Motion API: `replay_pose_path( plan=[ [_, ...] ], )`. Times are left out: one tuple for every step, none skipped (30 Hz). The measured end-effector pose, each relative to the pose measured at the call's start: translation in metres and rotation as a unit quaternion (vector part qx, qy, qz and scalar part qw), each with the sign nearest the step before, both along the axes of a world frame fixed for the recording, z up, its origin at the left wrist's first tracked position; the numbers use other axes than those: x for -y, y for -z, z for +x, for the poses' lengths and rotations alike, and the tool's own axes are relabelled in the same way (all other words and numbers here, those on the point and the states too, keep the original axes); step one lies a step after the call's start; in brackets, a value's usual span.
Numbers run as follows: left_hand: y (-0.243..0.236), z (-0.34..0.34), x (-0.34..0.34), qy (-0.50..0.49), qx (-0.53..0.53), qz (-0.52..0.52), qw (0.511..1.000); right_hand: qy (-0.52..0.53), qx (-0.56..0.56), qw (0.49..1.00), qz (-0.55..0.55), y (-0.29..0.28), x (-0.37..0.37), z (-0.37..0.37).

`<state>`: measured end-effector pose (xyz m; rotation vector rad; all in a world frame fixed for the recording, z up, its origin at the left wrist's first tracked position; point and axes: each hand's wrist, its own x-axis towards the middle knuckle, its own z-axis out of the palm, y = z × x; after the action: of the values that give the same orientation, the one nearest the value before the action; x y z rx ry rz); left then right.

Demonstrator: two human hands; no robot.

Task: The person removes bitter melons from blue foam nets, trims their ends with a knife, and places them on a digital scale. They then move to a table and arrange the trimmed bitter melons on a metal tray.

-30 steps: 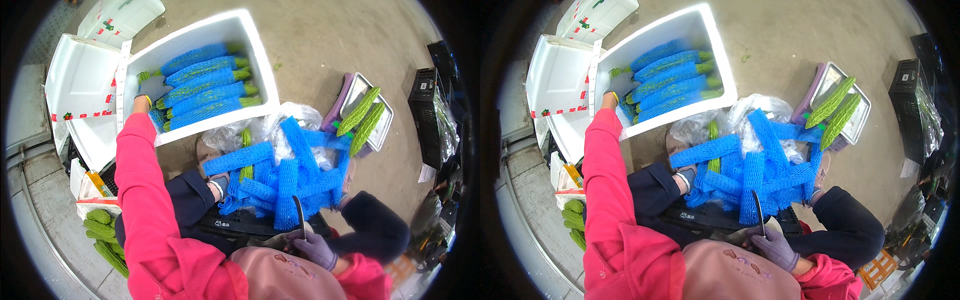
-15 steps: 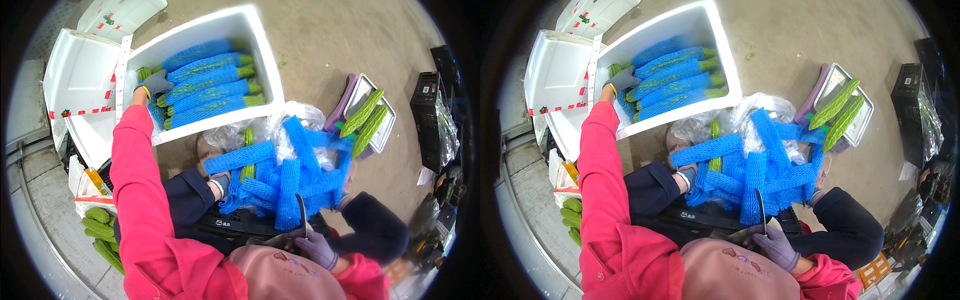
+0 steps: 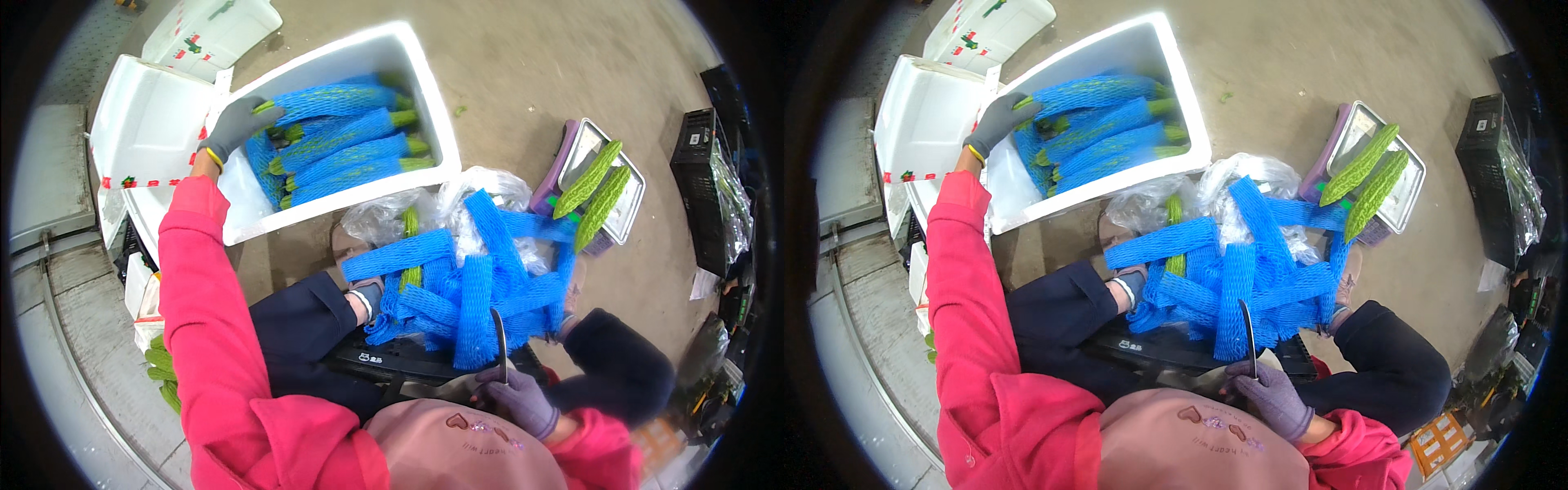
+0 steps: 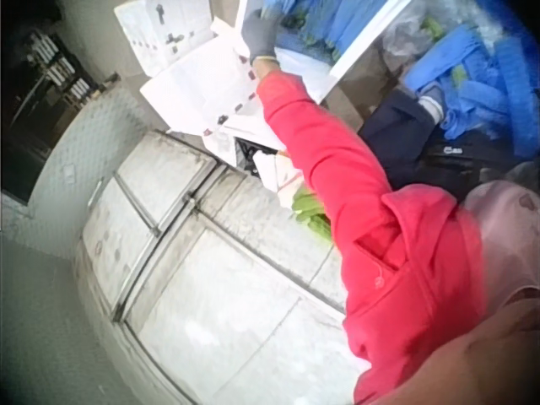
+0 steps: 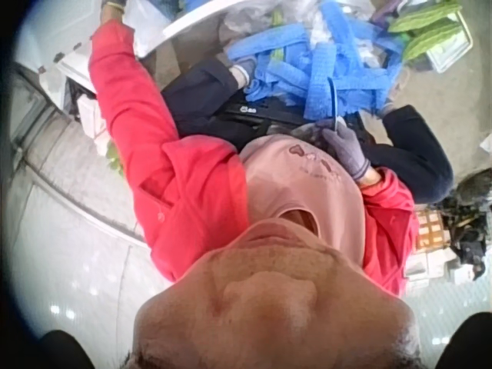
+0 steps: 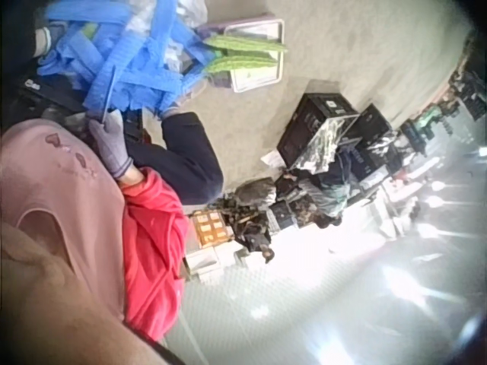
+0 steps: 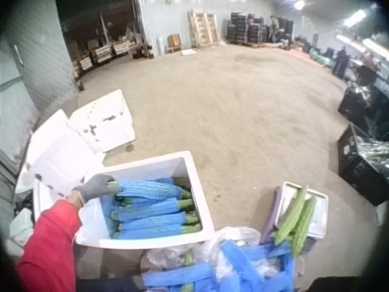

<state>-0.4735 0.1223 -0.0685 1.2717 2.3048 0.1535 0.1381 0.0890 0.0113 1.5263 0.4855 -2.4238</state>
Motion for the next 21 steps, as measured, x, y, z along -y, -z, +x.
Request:
replay_pose_path(
  plan=[
    [-0.013,0.006,-0.006,0.014,-0.012,0.007,1.000,0.000,-0.005,1.000,0.006,-0.003,0.001,0.000],
    [-0.024,0.014,-0.011,0.023,-0.022,0.009,0.999,0.008,-0.015,1.000,0.007,-0.005,0.001,0.001],
    [-0.035,0.025,-0.016,0.038,-0.030,0.000,0.999,-0.023,-0.019,0.999,0.033,-0.006,0.002,0.002],
    [-0.045,0.037,-0.019,0.041,-0.041,-0.010,0.998,-0.046,-0.027,0.997,0.055,-0.007,0.002,0.003],
    [-0.055,0.050,-0.022,0.041,-0.051,-0.024,0.998,-0.071,-0.017,0.995,0.072,-0.007,0.003,0.005],
    [-0.063,0.065,-0.021,0.044,-0.056,-0.033,0.997,-0.077,-0.038,0.993,0.084,-0.006,0.004,0.008],
    [-0.070,0.079,-0.019,0.031,-0.052,-0.014,0.998,-0.085,-0.040,0.992,0.088,-0.006,0.005,0.011],
    [-0.078,0.092,-0.014,0.009,-0.042,0.003,0.999,-0.087,-0.048,0.991,0.093,-0.005,0.006,0.016],
    [-0.086,0.104,-0.009,-0.014,-0.027,0.023,0.999,-0.060,-0.071,0.993,0.077,-0.006,0.007,0.020],
    [-0.093,0.115,-0.003,-0.042,-0.010,0.038,0.998,-0.066,-0.070,0.993,0.070,-0.006,0.009,0.025],
    [-0.106,0.121,0.004,-0.068,0.021,0.027,0.997,-0.062,-0.086,0.992,0.065,-0.006,0.010,0.028],
    [-0.119,0.127,0.014,-0.076,0.049,0.065,0.994,-0.049,-0.110,0.991,0.057,-0.006,0.011,0.031],
    [-0.134,0.133,0.026,-0.089,0.076,0.095,0.989,-0.067,-0.102,0.991,0.063,-0.006,0.012,0.032],
    [-0.148,0.140,0.040,-0.098,0.098,0.125,0.982,-0.052,-0.081,0.994,0.042,-0.007,0.012,0.032],
    [-0.161,0.147,0.053,-0.119,0.115,0.139,0.976,-0.057,-0.116,0.988,0.086,-0.008,0.009,0.034],
    [-0.173,0.154,0.066,-0.135,0.130,0.156,0.970,-0.082,-0.094,0.985,0.119,-0.010,0.005,0.034],
    [-0.183,0.161,0.079,-0.131,0.123,0.175,0.968,-0.075,-0.100,0.981,0.151,-0.014,-0.001,0.035],
    [-0.191,0.170,0.093,-0.126,0.125,0.198,0.964,-0.061,-0.128,0.970,0.200,-0.022,-0.008,0.041],
    [-0.197,0.178,0.105,-0.135,0.150,0.212,0.956,-0.048,-0.113,0.964,0.237,-0.029,-0.016,0.044],
    [-0.201,0.186,0.118,-0.126,0.193,0.237,0.944,-0.024,-0.128,0.950,0.283,-0.035,-0.023,0.047],
    [-0.202,0.195,0.129,-0.112,0.198,0.249,0.941,-0.010,-0.085,0.945,0.316,-0.040,-0.029,0.047]
  ],
)
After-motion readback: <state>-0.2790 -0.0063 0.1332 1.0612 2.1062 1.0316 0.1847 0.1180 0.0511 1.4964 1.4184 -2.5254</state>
